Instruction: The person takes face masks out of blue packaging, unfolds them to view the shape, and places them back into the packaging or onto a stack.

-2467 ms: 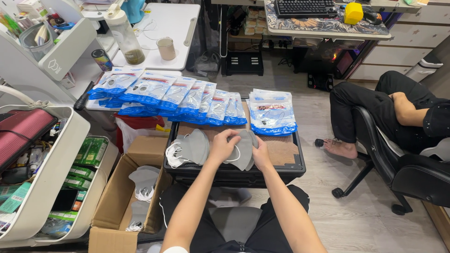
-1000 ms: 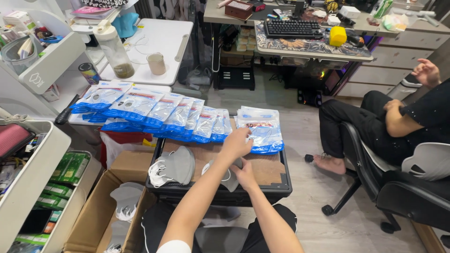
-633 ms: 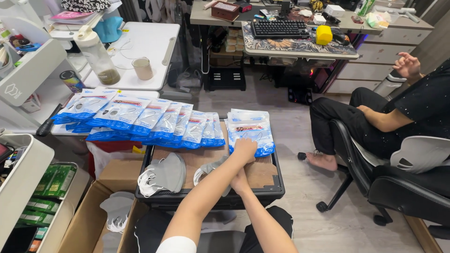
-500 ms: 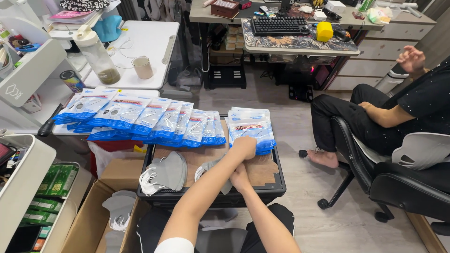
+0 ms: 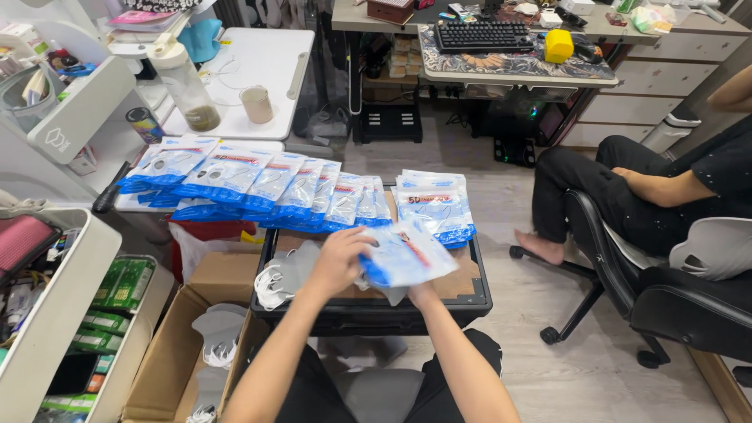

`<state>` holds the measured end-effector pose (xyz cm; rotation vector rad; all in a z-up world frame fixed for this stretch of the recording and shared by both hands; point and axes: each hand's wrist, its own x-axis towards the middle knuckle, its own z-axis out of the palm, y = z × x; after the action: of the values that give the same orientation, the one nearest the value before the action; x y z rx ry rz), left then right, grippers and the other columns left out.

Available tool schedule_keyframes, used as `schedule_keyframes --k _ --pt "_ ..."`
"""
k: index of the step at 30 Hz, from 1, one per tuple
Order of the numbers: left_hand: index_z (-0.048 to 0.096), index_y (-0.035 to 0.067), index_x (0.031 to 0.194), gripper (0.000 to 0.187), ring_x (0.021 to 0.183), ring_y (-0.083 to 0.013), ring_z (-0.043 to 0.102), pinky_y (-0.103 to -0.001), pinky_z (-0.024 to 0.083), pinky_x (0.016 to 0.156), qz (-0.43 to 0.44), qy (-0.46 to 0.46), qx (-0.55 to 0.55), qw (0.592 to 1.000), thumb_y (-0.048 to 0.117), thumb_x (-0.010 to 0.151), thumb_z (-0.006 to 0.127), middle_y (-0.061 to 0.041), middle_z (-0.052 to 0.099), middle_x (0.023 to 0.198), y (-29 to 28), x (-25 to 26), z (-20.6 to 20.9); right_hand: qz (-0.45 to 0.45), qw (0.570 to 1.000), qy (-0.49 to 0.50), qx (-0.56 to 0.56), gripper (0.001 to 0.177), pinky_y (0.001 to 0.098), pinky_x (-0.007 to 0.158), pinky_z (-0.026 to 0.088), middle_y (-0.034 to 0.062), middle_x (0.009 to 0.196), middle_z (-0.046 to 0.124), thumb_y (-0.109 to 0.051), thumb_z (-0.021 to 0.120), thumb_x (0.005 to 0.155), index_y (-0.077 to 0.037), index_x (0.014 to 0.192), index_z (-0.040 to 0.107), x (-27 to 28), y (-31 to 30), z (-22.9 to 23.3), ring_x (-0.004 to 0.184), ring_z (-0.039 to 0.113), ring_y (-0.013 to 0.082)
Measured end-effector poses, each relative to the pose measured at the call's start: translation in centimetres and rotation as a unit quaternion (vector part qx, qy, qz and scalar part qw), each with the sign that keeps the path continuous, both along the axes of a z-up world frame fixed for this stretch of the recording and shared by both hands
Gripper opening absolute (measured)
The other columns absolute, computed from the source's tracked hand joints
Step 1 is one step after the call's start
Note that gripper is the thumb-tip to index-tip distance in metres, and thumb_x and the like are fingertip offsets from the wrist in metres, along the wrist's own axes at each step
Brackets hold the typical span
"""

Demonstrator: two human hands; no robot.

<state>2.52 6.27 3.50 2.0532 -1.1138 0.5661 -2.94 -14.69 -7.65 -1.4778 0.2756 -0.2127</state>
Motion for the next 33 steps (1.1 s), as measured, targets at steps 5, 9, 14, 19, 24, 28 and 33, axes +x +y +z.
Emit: schedule_keyframes --k 5,9,14,19,24,28,33 --pt "0.08 0.014 0.102 0.051 0.141 -0.0342 0.048 -0.05 0.04 0.113 0.135 -0.015 0.164 0.977 -0.018 0.067 0.062 -0.009 0.064 0.14 3.9 -1.9 -1.5 -0.005 0.997 -0.037 -0.07 0.043 0.0447 0.102 0.048 0.0165 0.119 0.07 -0.011 0.077 0.086 -0.004 0.127 0.066 -0.8 1.1 0.8 0.119 0.063 0.029" --pt "0.072 0.009 0.125 0.032 0.125 -0.0316 0.063 -0.042 0.051 0.103 0.093 0.2 0.008 0.975 0.02 0.096 0.064 -0.013 0.069 0.124 -1.1 -4.2 -2.8 -0.023 0.988 -0.07 -0.138 0.037 0.0414 0.095 0.052 0.0154 0.106 0.075 -0.012 0.081 0.082 -0.005 0.117 0.071 -1.9 1.8 1.7 0.109 0.069 0.0283" --pt "0.061 0.004 0.132 0.071 0.115 -0.035 0.066 -0.047 0.053 0.097 0.139 0.284 0.001 0.949 0.056 0.085 0.07 -0.016 0.066 0.12 -5.5 -6.7 0.4 -0.03 0.969 -0.066 -0.234 0.039 0.0425 0.09 0.055 0.0157 0.099 0.077 -0.014 0.083 0.079 -0.005 0.115 0.071 -3.8 3.3 5.5 0.104 0.072 0.0311" --pt "0.072 0.009 0.115 0.041 0.088 -0.032 0.075 -0.042 0.059 0.076 0.157 0.361 0.013 0.919 0.035 0.09 0.052 -0.008 0.073 0.09 -6.0 -6.8 -1.7 -0.039 0.958 0.012 -0.282 0.018 0.0371 0.078 0.057 0.0012 0.079 0.076 -0.026 0.077 0.085 -0.017 0.101 0.076 -4.9 3.0 7.2 0.085 0.075 0.0189" --pt "0.073 -0.001 0.112 0.035 0.104 -0.0429 0.069 -0.048 0.057 0.089 0.079 0.336 0.0 0.938 0.017 0.097 0.047 -0.018 0.066 0.113 -5.2 -7.0 -2.6 -0.035 0.96 0.058 -0.272 0.033 0.0488 0.091 0.056 0.0193 0.108 0.075 -0.015 0.063 0.089 -0.008 0.12 0.072 -5.2 3.1 8.2 0.113 0.068 0.0383" --pt "0.066 0.001 0.132 0.037 0.1 -0.0361 0.073 -0.041 0.06 0.085 0.061 0.348 -0.007 0.936 0.01 0.098 0.055 -0.019 0.071 0.112 -4.8 -7.5 -2.8 -0.033 0.965 0.084 -0.245 0.038 0.0507 0.094 0.056 0.0208 0.113 0.074 -0.014 0.063 0.089 -0.006 0.125 0.071 -6.3 4.4 11.7 0.116 0.066 0.0393" --pt "0.045 0.01 0.131 0.039 0.098 -0.0384 0.074 -0.049 0.064 0.078 0.091 0.273 -0.01 0.958 0.004 0.096 0.06 -0.023 0.069 0.111 -4.5 -8.3 -2.7 -0.031 0.958 0.093 -0.269 0.037 0.0538 0.095 0.055 0.0275 0.116 0.071 -0.015 0.062 0.094 0.001 0.127 0.067 -6.2 3.5 9.3 0.12 0.063 0.0446"
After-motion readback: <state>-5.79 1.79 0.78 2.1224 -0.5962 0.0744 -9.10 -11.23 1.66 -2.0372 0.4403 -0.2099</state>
